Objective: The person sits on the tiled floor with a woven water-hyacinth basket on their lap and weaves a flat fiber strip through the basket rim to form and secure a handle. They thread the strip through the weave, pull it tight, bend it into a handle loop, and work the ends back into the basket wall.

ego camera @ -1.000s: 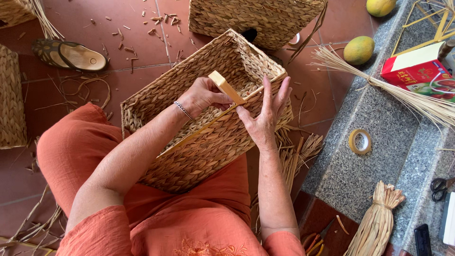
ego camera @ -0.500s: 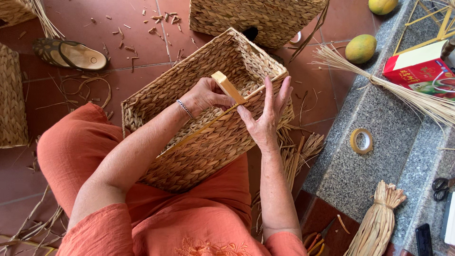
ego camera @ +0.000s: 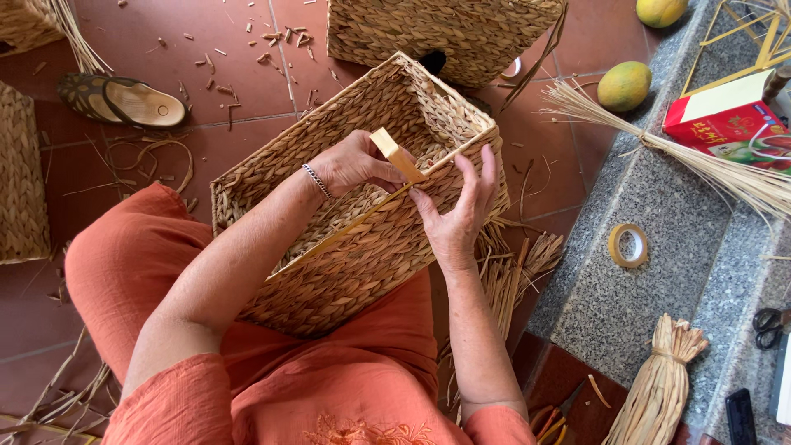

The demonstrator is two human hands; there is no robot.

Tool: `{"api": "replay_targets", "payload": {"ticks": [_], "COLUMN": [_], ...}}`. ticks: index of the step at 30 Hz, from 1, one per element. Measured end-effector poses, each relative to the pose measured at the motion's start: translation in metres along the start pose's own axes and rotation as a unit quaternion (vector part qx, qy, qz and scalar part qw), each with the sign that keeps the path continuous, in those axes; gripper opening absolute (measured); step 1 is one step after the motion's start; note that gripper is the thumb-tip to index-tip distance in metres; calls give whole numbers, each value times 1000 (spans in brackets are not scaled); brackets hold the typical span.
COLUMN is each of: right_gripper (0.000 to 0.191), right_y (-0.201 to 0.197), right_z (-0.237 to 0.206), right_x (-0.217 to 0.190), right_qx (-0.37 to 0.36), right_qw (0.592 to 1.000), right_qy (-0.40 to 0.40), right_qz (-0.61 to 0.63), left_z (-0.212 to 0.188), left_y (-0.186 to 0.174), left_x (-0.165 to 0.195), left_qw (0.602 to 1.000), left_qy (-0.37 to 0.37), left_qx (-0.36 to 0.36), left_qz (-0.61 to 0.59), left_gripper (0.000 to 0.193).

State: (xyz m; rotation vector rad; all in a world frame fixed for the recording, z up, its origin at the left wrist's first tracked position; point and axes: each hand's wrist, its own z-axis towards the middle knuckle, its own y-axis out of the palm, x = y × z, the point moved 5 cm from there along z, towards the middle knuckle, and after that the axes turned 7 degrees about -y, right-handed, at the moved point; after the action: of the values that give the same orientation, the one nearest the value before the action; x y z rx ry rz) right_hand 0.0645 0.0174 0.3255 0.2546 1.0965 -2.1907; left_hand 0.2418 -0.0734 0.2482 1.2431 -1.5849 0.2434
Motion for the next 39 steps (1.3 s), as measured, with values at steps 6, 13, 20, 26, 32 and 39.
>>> {"api": "replay_targets", "payload": {"ticks": [6,13,20,26,32,39], "right_gripper": [27,20,16,10,11,6], "right_y": [0,7,12,6,0,0], "right_z": [-3,8,5,-46,-130,-179], "right_x": [-15,-29,-14,7,10,-3], "right_qx": [-11,-38,-97,-258,-414,-498], "right_qw": [995,980,982,962,907,863], "right_qy": [-81,-156,-153,-93,50,81], "right_qz": [-57,-118,-61,-9,60,20], "left_z": [5,2,-7,-17,-24,-53], "left_y": [7,6,13,13,13,41], "left_x": [2,3,1,-2,-8,6], "left_qw": [999,998,997,999,993,935], "left_qy": [11,13,30,31,27,183], "left_qx": [9,26,25,13,78,141], "left_qz": [47,48,64,28,80,269], "left_gripper": [28,28,37,44,39,27]}}
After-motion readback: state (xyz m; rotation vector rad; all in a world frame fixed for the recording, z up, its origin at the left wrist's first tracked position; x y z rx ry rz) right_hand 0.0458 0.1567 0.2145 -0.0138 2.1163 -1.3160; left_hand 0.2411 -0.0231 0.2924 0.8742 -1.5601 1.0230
